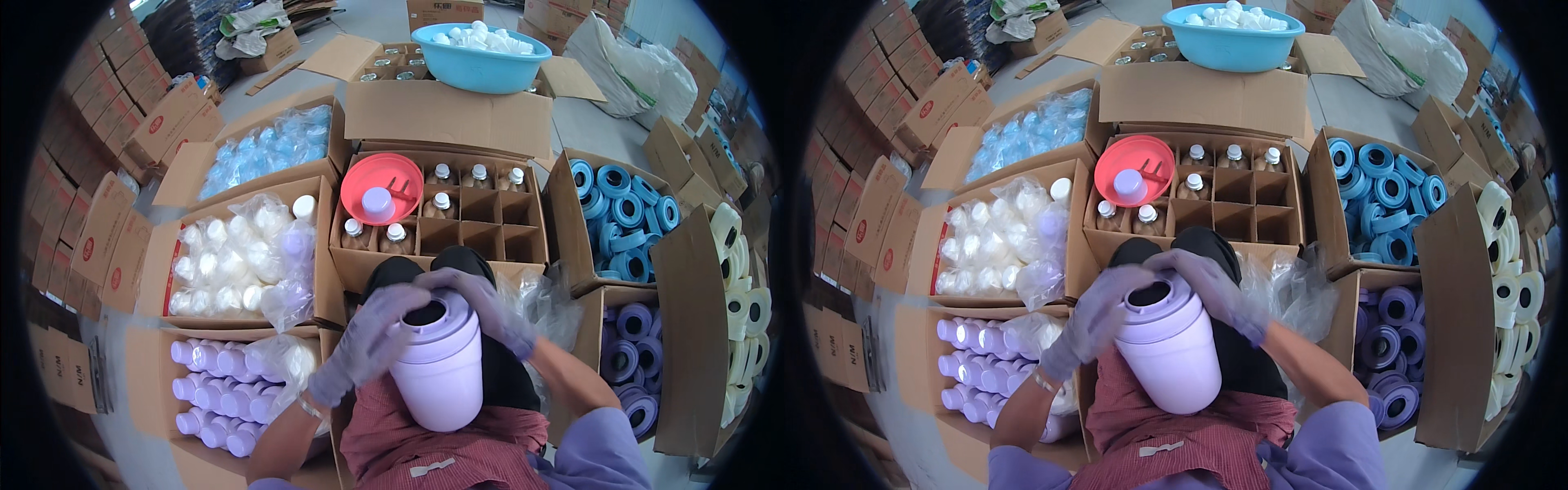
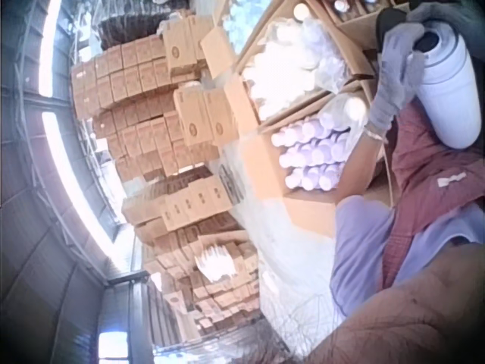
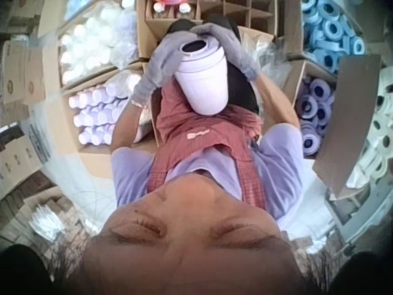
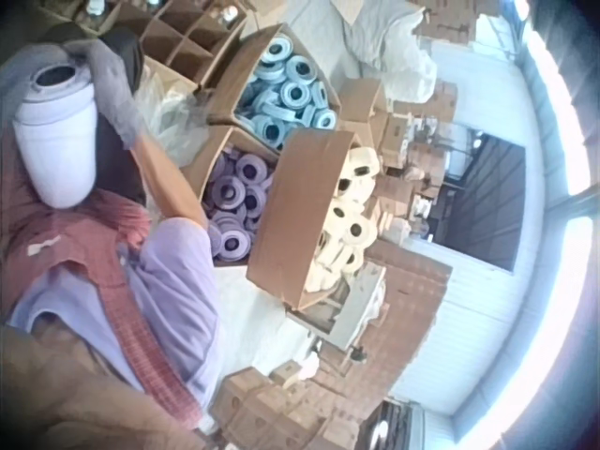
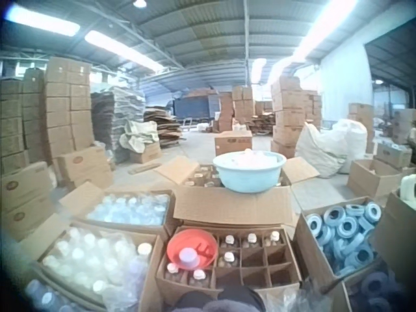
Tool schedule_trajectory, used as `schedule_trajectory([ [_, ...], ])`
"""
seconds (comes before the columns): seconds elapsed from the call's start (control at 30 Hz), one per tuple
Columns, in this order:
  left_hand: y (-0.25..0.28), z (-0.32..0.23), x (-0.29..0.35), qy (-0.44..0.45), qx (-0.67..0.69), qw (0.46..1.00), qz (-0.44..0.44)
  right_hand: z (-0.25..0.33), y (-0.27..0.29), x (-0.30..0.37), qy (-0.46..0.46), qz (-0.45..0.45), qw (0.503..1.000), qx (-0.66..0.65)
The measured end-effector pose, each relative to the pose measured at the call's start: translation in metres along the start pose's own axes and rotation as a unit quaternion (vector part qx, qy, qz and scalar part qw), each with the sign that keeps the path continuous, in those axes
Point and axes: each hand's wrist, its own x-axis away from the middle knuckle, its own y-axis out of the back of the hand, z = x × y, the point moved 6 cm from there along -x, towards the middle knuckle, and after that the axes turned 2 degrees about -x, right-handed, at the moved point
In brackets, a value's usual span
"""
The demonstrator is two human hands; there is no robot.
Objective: The person assembles thermos bottles by inserting stainless steel inner bottles into colored outer shells, screwing on lids, and wrapping each unit in plastic. The person handles purple and white outer shells, metal inner bottles, and plastic wrap, working among open boxes of parts.
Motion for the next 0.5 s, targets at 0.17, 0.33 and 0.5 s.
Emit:
schedule_trajectory([
  [0.17,-0.036,0.06,-0.025,-0.083,-0.147,0.983,-0.074,0.125,-0.029,0.085,0.249,0.128,0.844,0.458],
  [0.33,-0.082,0.035,0.021,-0.048,-0.201,0.975,0.082,0.143,0.009,0.132,-0.113,-0.078,0.864,0.485],
  [0.5,-0.086,-0.002,0.078,0.063,0.004,0.993,0.102,0.071,0.081,0.165,-0.134,0.004,0.865,0.483],
])
